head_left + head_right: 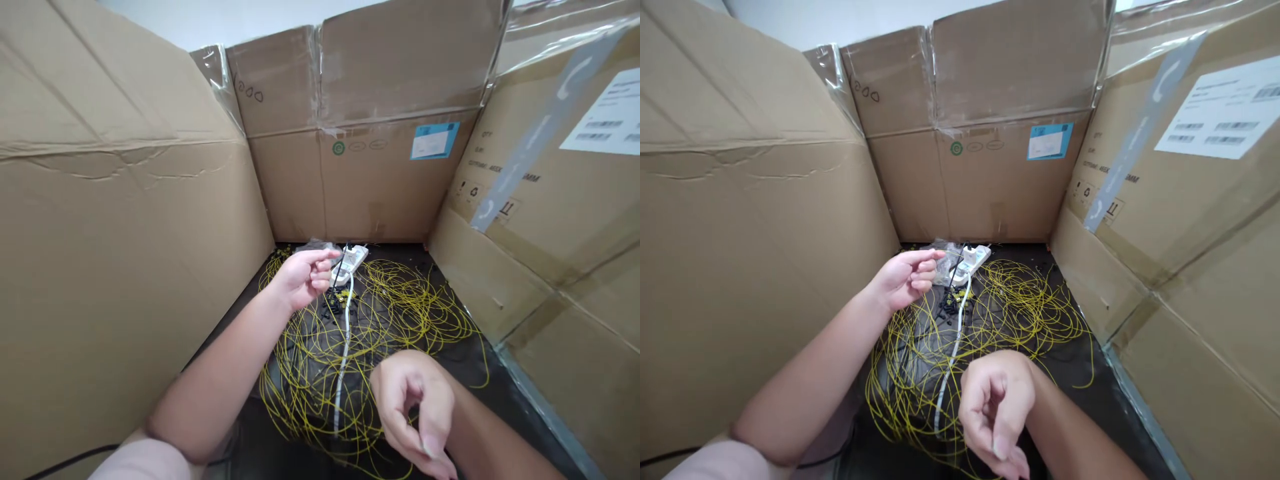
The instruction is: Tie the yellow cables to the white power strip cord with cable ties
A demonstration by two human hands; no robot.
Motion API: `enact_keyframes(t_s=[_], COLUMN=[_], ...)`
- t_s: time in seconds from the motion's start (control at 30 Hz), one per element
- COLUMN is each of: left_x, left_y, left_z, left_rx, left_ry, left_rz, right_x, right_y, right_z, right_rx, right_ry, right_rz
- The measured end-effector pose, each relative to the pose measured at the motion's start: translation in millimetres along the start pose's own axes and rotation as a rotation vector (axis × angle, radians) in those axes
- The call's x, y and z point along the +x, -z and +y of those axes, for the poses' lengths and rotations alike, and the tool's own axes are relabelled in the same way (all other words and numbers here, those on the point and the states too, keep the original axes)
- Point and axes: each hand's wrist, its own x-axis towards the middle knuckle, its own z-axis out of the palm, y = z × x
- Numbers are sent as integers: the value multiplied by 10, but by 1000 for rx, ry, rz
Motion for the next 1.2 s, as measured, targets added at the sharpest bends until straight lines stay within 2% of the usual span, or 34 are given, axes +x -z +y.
enact_keyframes(t_s=[0.13, 0.27, 0.6, 0.73, 0.83, 0.9, 1.1, 1.2], left_x=[-8, -51, -71, -63, -62, -64, -28, -20], left_y=[-28, -44, -55, -67, -39, -14, 31, 40], left_z=[199, 397, 1010, 1226, 1333, 1391, 1480, 1385], left_rx=[52, 75, 150, 204, 218, 209, 222, 289], left_ry=[-96, -168, -323, -379, -390, -395, -400, -348], left_rz=[-5, 8, 58, 107, 144, 157, 200, 187], right_x=[-29, -28, -16, -81, -117, -121, -105, -140], right_y=[36, 34, -35, 17, 48, 57, 60, 8], right_z=[-129, -192, -322, -242, -185, -180, -216, -193], right_rx=[-49, -110, -259, -230, -208, -222, -258, -188], right_ry=[-170, -215, -474, -378, -268, -247, -302, -365], right_rz=[-85, -126, 39, 12, -39, -45, -33, 93])
